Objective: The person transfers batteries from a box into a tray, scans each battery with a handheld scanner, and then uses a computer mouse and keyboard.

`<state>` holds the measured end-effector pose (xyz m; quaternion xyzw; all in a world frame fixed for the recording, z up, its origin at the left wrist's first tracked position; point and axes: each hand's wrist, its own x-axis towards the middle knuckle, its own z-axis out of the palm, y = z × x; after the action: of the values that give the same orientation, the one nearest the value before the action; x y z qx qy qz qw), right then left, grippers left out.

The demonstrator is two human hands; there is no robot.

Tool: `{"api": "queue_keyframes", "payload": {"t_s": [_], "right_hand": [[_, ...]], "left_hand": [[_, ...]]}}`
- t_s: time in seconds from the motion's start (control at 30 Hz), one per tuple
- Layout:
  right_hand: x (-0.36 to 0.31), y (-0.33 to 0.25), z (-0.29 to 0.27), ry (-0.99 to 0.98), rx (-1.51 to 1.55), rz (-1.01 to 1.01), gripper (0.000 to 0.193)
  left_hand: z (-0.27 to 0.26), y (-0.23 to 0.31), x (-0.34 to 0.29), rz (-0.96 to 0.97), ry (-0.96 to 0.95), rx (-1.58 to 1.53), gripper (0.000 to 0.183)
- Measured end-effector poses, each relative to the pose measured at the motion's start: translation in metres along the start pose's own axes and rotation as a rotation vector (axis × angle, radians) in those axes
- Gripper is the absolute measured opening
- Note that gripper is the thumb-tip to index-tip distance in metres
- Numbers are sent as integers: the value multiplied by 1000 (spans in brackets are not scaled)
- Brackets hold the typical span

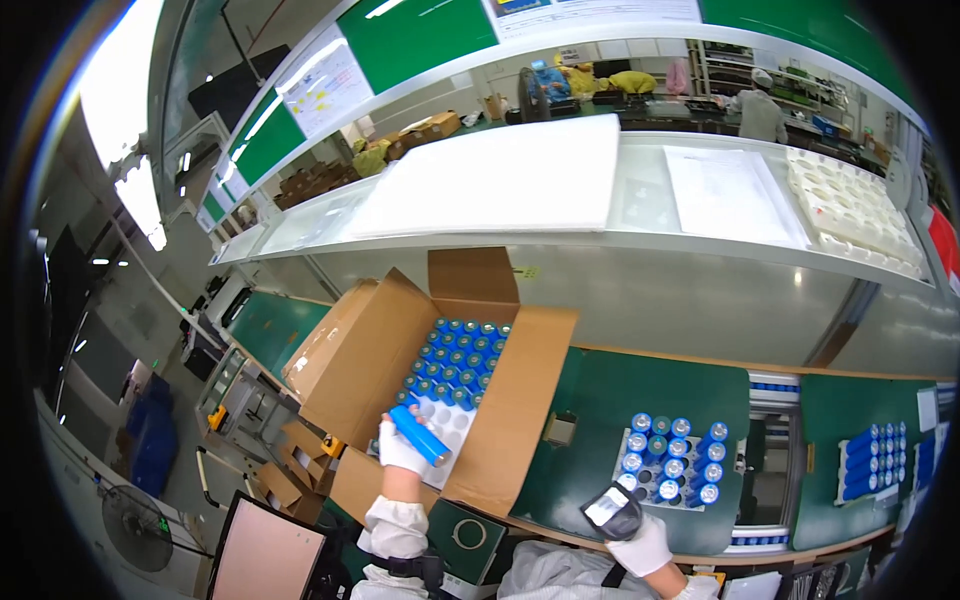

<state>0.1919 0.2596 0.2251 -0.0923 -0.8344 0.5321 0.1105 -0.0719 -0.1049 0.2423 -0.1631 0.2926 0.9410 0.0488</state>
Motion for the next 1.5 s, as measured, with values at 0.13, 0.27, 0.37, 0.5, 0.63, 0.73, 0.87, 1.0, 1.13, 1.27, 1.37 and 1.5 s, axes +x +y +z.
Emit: {"api": "queue_keyframes", "payload": {"t_s": [0.13, 0.27, 0.37, 0.5, 0.63, 0.73, 0.87, 1.0, 1.13, 1.27, 1.37, 1.5], "right_hand": [[-2, -14, 2, -112, 16, -119, 42], [-5, -46, -11, -137, 11, -111, 45], [-17, -43, -24, -75, 11, -46, 45], [-31, -8, -27, -25, -76, -17, 45], [-36, -15, -40, -30, -49, 66, 42], [-46, -8, -50, 19, -55, 121, 43], [-57, 8, -53, -22, -186, 216, 58], [-55, 16, -40, 20, -145, 132, 50], [-51, 8, -40, 71, -77, 70, 31], [-54, -4, -47, 118, -158, 29, 29], [-50, 0, -45, 85, -161, 56, 30], [-44, 2, -36, 104, -155, 2, 26]], "left_hand": [[74, -85, -32, -527, -121, -114, 49], [112, -149, -52, -679, -227, -28, 49], [131, -187, -63, -753, -239, 47, 51], [131, -227, -66, -850, -320, 115, 58], [142, -243, -77, -783, -200, 337, 48], [162, -255, -96, -821, -222, 440, 42], [156, -282, -89, -712, -353, 536, 40], [138, -294, -62, -754, -401, 511, 41], [99, -318, 2, -1376, -1218, -18, 55], [62, -331, 53, -1480, -873, -50, 52], [80, -329, 31, -1376, -778, 250, 38], [123, -291, -30, -1165, -655, 617, 25]]}}
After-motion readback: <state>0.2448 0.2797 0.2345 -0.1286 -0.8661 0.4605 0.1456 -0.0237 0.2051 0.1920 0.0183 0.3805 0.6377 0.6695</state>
